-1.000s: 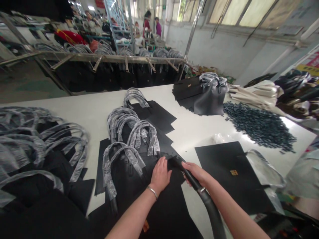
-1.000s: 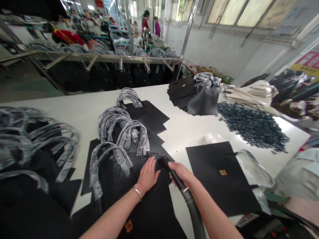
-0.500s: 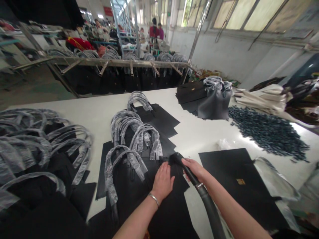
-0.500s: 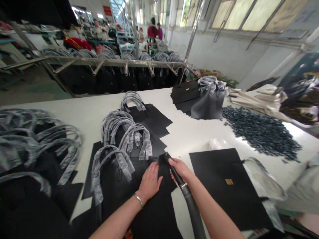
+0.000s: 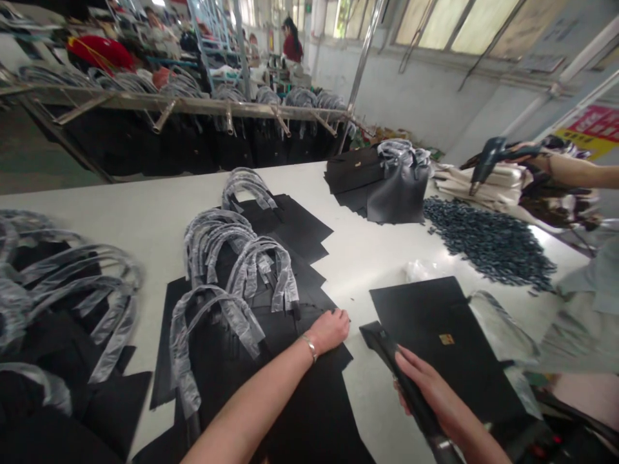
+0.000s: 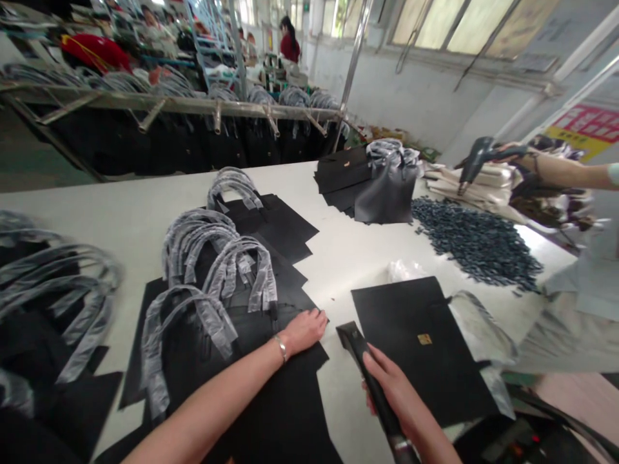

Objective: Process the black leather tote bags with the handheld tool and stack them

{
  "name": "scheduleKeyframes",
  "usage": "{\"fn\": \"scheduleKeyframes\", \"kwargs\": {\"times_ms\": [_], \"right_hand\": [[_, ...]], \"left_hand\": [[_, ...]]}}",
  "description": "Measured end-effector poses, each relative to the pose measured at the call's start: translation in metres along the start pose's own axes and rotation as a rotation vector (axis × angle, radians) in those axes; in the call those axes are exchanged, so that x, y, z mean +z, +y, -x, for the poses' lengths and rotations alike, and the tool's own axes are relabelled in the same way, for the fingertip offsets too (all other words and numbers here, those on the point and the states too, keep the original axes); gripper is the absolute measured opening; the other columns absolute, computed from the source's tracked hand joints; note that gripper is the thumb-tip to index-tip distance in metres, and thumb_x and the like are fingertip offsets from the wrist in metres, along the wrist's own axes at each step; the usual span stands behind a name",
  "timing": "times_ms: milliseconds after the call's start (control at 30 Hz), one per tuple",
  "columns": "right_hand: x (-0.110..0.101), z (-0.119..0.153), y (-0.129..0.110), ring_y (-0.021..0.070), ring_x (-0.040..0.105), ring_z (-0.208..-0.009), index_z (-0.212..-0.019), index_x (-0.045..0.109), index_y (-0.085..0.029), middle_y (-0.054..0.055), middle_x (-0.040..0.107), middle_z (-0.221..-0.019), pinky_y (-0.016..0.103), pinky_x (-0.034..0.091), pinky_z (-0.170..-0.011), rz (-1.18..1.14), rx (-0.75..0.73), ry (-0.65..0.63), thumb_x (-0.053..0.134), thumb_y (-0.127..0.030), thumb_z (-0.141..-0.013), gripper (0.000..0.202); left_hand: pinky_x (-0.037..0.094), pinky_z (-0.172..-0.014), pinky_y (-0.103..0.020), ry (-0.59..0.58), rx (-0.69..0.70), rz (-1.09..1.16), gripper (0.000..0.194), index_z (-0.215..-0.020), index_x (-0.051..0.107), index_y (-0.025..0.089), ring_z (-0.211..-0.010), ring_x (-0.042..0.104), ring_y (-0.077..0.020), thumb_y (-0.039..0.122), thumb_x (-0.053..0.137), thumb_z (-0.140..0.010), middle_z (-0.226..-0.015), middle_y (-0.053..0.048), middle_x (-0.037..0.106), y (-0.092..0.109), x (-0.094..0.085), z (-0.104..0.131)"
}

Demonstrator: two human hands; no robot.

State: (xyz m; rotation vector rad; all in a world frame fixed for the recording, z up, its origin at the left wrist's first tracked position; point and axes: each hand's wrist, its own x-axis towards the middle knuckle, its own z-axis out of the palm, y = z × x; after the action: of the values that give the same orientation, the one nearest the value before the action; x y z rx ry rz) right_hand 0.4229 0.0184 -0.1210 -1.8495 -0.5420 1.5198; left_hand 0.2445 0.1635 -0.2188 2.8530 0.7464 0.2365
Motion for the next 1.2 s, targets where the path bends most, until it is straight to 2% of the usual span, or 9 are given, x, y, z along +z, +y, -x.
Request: {"fn": "scheduleKeyframes", "kwargs": {"times_ms": [200,367,533,667,767,867,933,1100,1200], "right_hand": [[0.006,0.012,0.025,0.0153,0.054,-0.040,-0.137,0.040,-0.019,-0.003,0.059,-0.051,0.024,0.043,-0.038,-0.094,0.049,0.056,0.065,-0.053,-0.077,0.074],[0.006,0.017,0.029,0.0150,0.056,-0.041,-0.138,0.041,-0.020,-0.003,0.060,-0.052,0.023,0.043,-0.040,-0.113,0.043,0.097,0.065,-0.054,-0.077,0.075],[0.002,0.017,0.031,0.0145,0.055,-0.042,-0.140,0.040,-0.020,-0.004,0.060,-0.053,0.024,0.043,-0.041,-0.112,0.025,0.081,0.064,-0.054,-0.079,0.074],[0.005,0.015,0.026,0.0133,0.053,-0.040,-0.140,0.041,-0.020,-0.004,0.059,-0.052,0.023,0.043,-0.040,-0.079,0.008,0.067,0.062,-0.052,-0.081,0.070],[0.010,0.011,0.018,0.0118,0.051,-0.038,-0.139,0.041,-0.020,-0.005,0.058,-0.052,0.021,0.041,-0.038,-0.046,0.027,0.028,0.061,-0.049,-0.082,0.067],[0.015,0.002,0.010,0.0104,0.050,-0.036,-0.137,0.045,-0.020,-0.005,0.057,-0.052,0.019,0.039,-0.035,-0.004,0.030,-0.045,0.058,-0.048,-0.084,0.062],[0.017,-0.005,0.005,0.0099,0.049,-0.034,-0.136,0.046,-0.020,-0.005,0.055,-0.051,0.018,0.038,-0.033,0.023,0.026,-0.093,0.055,-0.048,-0.086,0.058],[0.025,-0.029,-0.009,0.0104,0.048,-0.031,-0.131,0.050,-0.016,-0.005,0.054,-0.049,0.019,0.039,-0.030,0.057,0.019,-0.163,0.054,-0.044,-0.088,0.052],[0.033,-0.044,-0.018,0.0108,0.048,-0.031,-0.129,0.051,-0.015,-0.004,0.054,-0.050,0.019,0.039,-0.030,0.053,-0.006,-0.133,0.053,-0.043,-0.088,0.049]], "left_hand": [[0.054,-0.060,-0.041,-0.125,0.126,-0.018,0.025,-0.097,0.062,0.003,-0.079,0.064,-0.0305,0.011,0.040,-0.086,-0.087,-0.024,0.062,-0.004,0.007,-0.023],[0.054,-0.059,-0.037,-0.168,0.166,-0.010,0.020,-0.095,0.057,0.004,-0.069,0.064,-0.0251,0.009,0.041,-0.085,-0.078,-0.018,0.062,-0.007,0.008,-0.030],[0.053,-0.059,-0.033,-0.175,0.164,0.012,0.015,-0.089,0.056,0.008,-0.071,0.063,-0.0227,0.010,0.041,-0.087,-0.076,-0.013,0.060,-0.005,0.004,-0.033],[0.052,-0.061,-0.029,-0.141,0.057,0.019,0.013,-0.088,0.056,0.013,-0.074,0.063,-0.0201,0.013,0.043,-0.090,-0.084,-0.010,0.059,-0.003,-0.002,-0.040],[0.052,-0.063,-0.028,-0.082,-0.159,-0.016,0.019,-0.100,0.055,0.013,-0.075,0.063,-0.0182,0.006,0.041,-0.089,-0.093,-0.011,0.059,-0.005,-0.010,-0.040],[0.052,-0.071,-0.030,-0.014,-0.356,-0.051,0.029,-0.111,0.051,0.013,-0.085,0.063,-0.0187,0.001,0.038,-0.089,-0.102,-0.012,0.059,-0.005,-0.021,-0.019],[0.051,-0.082,-0.032,0.020,-0.404,-0.057,0.027,-0.113,0.051,0.015,-0.098,0.060,-0.0202,0.005,0.040,-0.091,-0.109,-0.011,0.059,0.002,-0.026,0.007],[0.036,-0.105,-0.044,0.069,-0.302,0.004,0.031,-0.119,0.053,0.017,-0.124,0.046,-0.0270,0.022,0.057,-0.089,-0.129,-0.011,0.054,0.032,-0.014,0.077],[0.031,-0.108,-0.044,0.068,-0.233,0.006,0.029,-0.116,0.055,0.017,-0.127,0.043,-0.0262,0.025,0.060,-0.088,-0.136,-0.011,0.050,0.041,-0.002,0.098]]}}
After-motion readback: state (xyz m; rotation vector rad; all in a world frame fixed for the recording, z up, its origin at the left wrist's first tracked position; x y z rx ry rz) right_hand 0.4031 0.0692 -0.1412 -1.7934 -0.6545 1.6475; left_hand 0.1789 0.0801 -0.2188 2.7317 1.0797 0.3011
